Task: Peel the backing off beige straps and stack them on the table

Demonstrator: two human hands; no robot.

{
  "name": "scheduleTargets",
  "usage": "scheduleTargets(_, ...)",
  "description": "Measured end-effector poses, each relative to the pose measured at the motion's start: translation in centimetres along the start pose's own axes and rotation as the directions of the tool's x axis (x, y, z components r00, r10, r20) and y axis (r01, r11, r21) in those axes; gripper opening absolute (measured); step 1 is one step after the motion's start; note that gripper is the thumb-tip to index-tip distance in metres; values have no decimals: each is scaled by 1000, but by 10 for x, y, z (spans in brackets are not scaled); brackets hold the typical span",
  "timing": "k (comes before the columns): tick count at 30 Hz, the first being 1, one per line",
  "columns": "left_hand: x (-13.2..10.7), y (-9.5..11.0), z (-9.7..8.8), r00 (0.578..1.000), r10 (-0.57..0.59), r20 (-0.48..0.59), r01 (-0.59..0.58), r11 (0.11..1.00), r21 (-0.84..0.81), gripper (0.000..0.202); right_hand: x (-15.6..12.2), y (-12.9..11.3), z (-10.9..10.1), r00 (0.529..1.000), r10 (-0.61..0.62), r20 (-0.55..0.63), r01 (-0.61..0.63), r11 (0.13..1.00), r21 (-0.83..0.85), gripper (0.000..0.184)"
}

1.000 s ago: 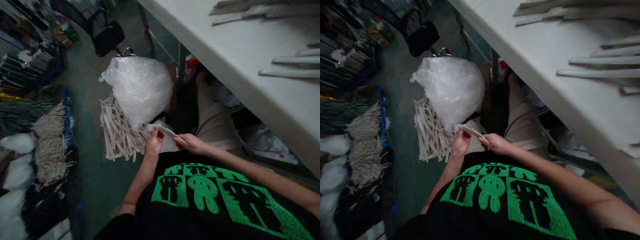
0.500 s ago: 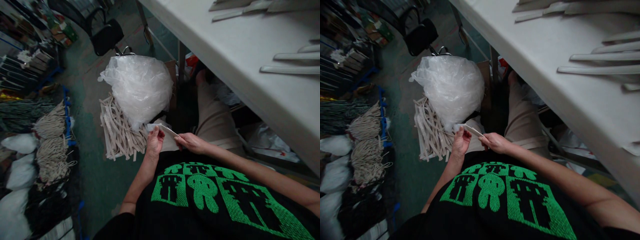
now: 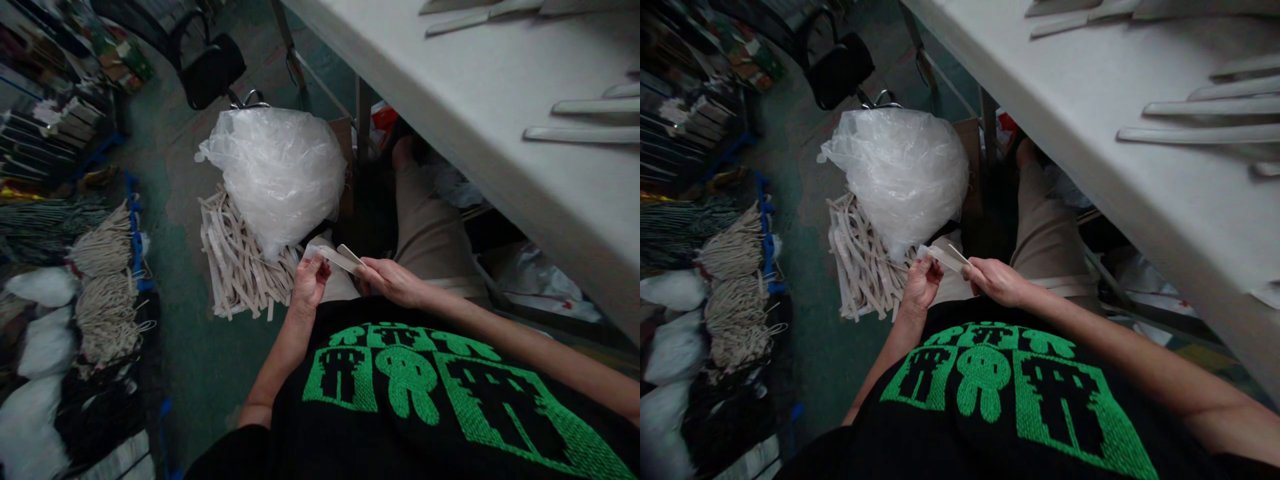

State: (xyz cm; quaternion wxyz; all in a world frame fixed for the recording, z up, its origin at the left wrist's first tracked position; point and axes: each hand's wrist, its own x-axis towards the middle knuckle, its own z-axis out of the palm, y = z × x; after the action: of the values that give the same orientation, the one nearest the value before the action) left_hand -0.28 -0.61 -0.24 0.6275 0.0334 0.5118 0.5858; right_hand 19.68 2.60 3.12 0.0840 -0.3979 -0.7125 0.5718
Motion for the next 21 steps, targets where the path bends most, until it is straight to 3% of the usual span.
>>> scheduleTargets(8, 1, 12, 4, 994, -6, -113, -7, 993, -117, 14, -6, 0, -2, 988, 50, -143, -51, 999, -2, 38)
scheduleTargets(21, 4, 7, 5, 981, 127, -149, -143, 984, -103, 32, -9, -15, 0, 993, 80, -86, -88, 992, -94, 31)
